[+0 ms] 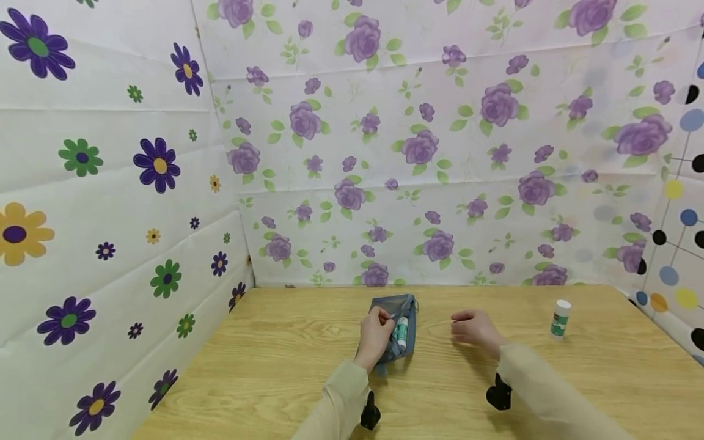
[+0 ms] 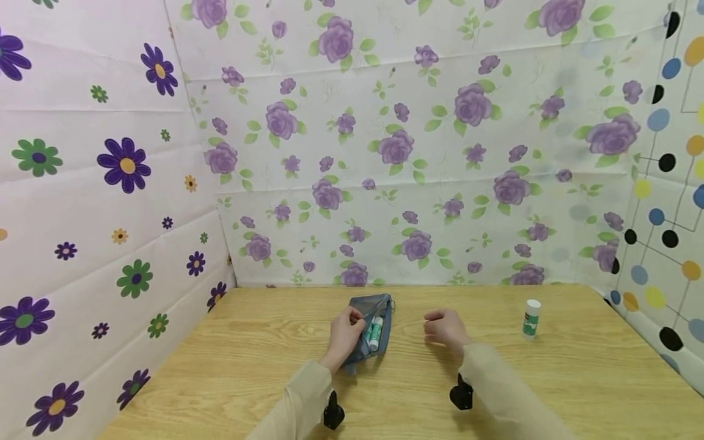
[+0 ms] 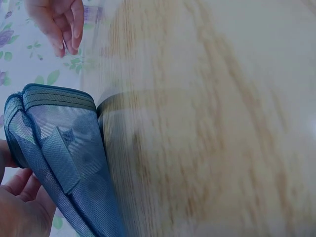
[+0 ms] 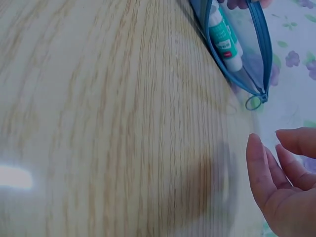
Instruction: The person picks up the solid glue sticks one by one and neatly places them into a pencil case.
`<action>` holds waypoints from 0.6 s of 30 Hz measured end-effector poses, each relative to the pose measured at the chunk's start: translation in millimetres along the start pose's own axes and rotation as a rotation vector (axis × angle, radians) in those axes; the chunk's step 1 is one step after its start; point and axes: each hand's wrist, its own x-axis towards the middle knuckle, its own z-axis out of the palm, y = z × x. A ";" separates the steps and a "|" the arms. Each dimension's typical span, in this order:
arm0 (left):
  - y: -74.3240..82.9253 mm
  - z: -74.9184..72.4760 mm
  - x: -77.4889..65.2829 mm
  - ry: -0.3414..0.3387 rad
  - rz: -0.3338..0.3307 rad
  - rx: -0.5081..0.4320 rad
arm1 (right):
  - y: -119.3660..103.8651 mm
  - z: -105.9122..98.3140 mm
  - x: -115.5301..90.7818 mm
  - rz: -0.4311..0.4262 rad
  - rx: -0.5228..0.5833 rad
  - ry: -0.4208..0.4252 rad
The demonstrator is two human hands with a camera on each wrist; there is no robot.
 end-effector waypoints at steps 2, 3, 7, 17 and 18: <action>-0.7 -0.2 0.2 -0.003 0.000 -0.003 | -0.8 -5.3 -1.4 0.007 0.000 -0.006; -0.8 -0.4 0.2 -0.004 0.002 -0.004 | -1.3 -7.5 -2.1 0.013 0.000 -0.004; -2.2 -0.8 0.6 -0.005 0.004 -0.003 | -3.7 -13.7 -4.7 0.028 0.008 -0.002; -1.6 -1.0 0.6 0.003 0.001 0.003 | -11.0 -21.1 -7.9 -0.063 -0.056 0.011; -1.6 -0.9 0.5 0.003 0.001 0.001 | -11.8 -22.2 -8.1 -0.065 -0.062 0.007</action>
